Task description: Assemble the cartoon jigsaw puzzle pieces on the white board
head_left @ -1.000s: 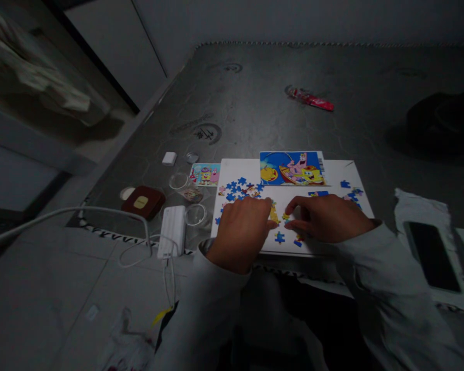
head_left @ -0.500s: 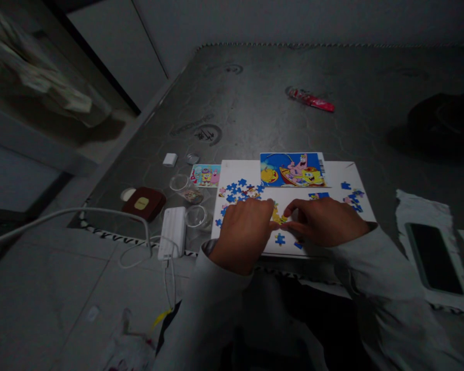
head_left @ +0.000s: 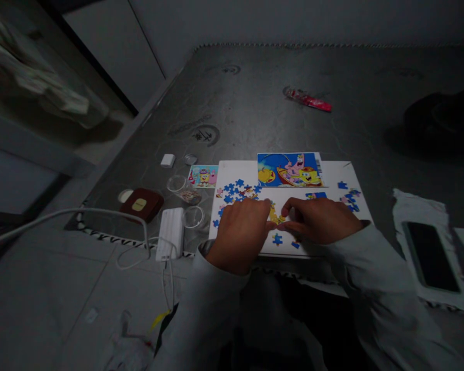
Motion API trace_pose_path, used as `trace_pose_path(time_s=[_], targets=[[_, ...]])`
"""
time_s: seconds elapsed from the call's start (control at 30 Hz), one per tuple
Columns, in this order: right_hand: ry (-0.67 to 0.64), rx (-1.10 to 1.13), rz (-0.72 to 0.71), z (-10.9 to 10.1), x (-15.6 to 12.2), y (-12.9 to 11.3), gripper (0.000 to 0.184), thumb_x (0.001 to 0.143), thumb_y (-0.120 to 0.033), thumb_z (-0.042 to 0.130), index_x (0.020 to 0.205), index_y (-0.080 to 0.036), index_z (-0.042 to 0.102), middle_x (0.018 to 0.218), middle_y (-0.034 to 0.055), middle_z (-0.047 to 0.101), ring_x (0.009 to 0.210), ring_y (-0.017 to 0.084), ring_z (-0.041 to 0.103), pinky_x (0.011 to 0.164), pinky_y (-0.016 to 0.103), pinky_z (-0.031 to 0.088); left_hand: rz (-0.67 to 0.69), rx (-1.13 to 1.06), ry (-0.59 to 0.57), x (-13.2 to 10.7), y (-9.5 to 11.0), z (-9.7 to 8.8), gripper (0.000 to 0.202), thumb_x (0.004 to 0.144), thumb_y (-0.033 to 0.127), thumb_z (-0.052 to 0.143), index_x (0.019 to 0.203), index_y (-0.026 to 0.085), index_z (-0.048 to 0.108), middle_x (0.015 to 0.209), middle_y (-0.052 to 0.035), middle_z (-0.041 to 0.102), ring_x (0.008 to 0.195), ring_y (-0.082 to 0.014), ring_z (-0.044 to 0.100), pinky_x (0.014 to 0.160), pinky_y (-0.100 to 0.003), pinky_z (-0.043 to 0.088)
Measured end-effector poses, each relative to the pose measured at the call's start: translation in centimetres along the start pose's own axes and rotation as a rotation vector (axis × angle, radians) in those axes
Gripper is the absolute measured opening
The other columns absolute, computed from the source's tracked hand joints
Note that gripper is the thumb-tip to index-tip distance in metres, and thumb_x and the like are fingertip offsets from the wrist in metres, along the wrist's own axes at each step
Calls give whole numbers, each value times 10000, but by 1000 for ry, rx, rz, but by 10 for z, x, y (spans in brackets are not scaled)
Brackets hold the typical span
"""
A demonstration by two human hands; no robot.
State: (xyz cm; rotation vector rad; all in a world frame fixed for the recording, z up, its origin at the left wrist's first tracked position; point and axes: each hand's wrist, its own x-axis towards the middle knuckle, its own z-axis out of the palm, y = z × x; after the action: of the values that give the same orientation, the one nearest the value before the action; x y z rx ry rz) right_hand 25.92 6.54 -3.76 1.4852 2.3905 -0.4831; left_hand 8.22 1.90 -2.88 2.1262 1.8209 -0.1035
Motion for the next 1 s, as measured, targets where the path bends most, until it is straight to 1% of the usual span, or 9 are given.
trace_pose_path(time_s=[0.17, 0.33, 0.37, 0.47, 0.57, 0.7, 0.87, 1.0], targets=[[45, 20, 7, 4, 2, 0, 258, 894, -486, 644, 1068, -303, 696, 840, -10, 770, 760, 217, 670, 577, 315, 319, 16, 1, 22, 1, -1, 0, 366, 924, 417, 680, 1242, 237, 687, 1072, -91, 765, 1009, -323, 718, 786, -413, 543], [-7, 66, 51, -1, -1, 1, 314, 871, -557, 670, 1079, -327, 717, 883, -15, 771, 823, 232, 688, 612, 325, 352, 29, 3, 32, 1, -2, 1, 370, 926, 429, 673, 1241, 237, 685, 1058, -91, 767, 996, -325, 720, 775, -416, 542], [-17, 65, 45, -2, -2, 2, 314, 859, -542, 691, 1092, -334, 716, 885, -20, 770, 837, 235, 691, 615, 324, 355, 32, 1, 38, 1, -2, 1, 370, 924, 425, 676, 1243, 237, 684, 1056, -90, 766, 992, -324, 720, 772, -416, 541], [-20, 38, 5, -3, -3, 5, 320, 835, -422, 731, 1142, -339, 700, 853, -28, 765, 823, 229, 697, 600, 315, 352, 32, -2, 41, 1, -2, 2, 372, 921, 420, 680, 1248, 241, 680, 1049, -84, 765, 984, -314, 718, 772, -409, 536], [-2, 44, -51, -2, -3, 7, 365, 856, -357, 704, 1219, -359, 668, 841, -37, 757, 770, 203, 689, 590, 307, 353, 32, -9, 29, 1, -3, 2, 380, 931, 420, 668, 1267, 244, 668, 1079, -85, 759, 1010, -306, 709, 799, -408, 531], [-2, 37, -73, -1, -1, 7, 330, 898, -375, 663, 1228, -375, 672, 851, -35, 751, 765, 198, 678, 581, 304, 346, 27, -12, 17, 0, -4, 2, 380, 942, 414, 652, 1279, 239, 660, 1097, -89, 754, 1025, -303, 705, 815, -405, 527], [8, 26, -52, -2, 0, 4, 296, 891, -410, 671, 1183, -372, 704, 849, -26, 754, 766, 205, 673, 599, 312, 346, 25, -10, 31, -2, -3, 0, 352, 941, 404, 654, 1251, 239, 672, 1085, -81, 759, 1013, -307, 710, 793, -401, 530], [14, -7, -20, -3, -1, 0, 279, 886, -416, 669, 1158, -386, 716, 861, -33, 760, 815, 218, 680, 590, 305, 331, 25, -11, 18, -2, -3, 0, 358, 941, 400, 656, 1257, 230, 666, 1104, -89, 754, 1027, -306, 706, 800, -397, 527]])
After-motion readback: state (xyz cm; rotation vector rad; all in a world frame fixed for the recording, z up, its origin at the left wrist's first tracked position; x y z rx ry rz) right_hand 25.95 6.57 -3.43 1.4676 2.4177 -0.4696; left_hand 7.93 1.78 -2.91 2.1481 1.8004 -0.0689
